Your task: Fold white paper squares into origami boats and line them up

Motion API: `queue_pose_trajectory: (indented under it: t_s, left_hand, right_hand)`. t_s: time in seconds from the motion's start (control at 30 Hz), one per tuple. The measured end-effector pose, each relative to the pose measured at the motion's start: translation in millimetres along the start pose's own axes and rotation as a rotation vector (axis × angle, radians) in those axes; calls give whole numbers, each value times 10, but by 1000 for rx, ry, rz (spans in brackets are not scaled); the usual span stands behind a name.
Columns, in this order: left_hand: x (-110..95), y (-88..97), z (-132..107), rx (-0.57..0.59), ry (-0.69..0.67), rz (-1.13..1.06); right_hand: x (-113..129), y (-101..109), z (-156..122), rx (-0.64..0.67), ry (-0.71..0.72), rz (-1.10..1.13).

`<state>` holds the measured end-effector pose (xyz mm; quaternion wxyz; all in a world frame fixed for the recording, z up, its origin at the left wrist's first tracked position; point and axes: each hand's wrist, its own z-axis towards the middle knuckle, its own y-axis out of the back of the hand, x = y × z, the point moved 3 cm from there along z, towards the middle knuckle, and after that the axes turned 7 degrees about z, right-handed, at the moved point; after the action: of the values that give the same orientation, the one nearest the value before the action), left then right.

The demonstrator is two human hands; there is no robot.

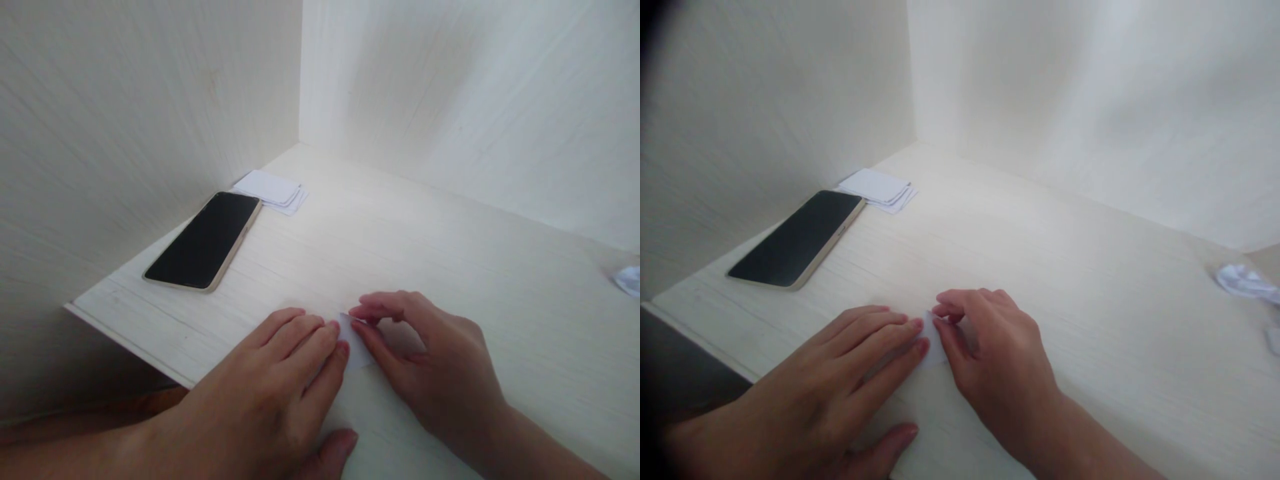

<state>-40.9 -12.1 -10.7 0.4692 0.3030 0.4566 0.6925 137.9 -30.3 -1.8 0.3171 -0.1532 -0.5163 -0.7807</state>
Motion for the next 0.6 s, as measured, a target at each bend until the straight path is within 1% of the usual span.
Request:
queue_pose_trajectory:
  t_s: [0.1,0.23,0.3,0.4,0.6]
  left_hand:
    - [11,-3,-5,-2,5,-26]
    - [25,8,-29,-7,-2,-45]
    - [46,15,-34,-11,-7,-60]
    - [88,23,-38,-8,-3,-96]
    - [133,25,-74,-25,-12,-124]
  right_hand:
    - [22,35,-51,85,170,34]
    - [-16,82,-66,185,298,103]
    - [-33,98,-63,211,352,106]
    - [-42,109,-64,244,389,108]
    - [-44,114,-85,282,378,156]
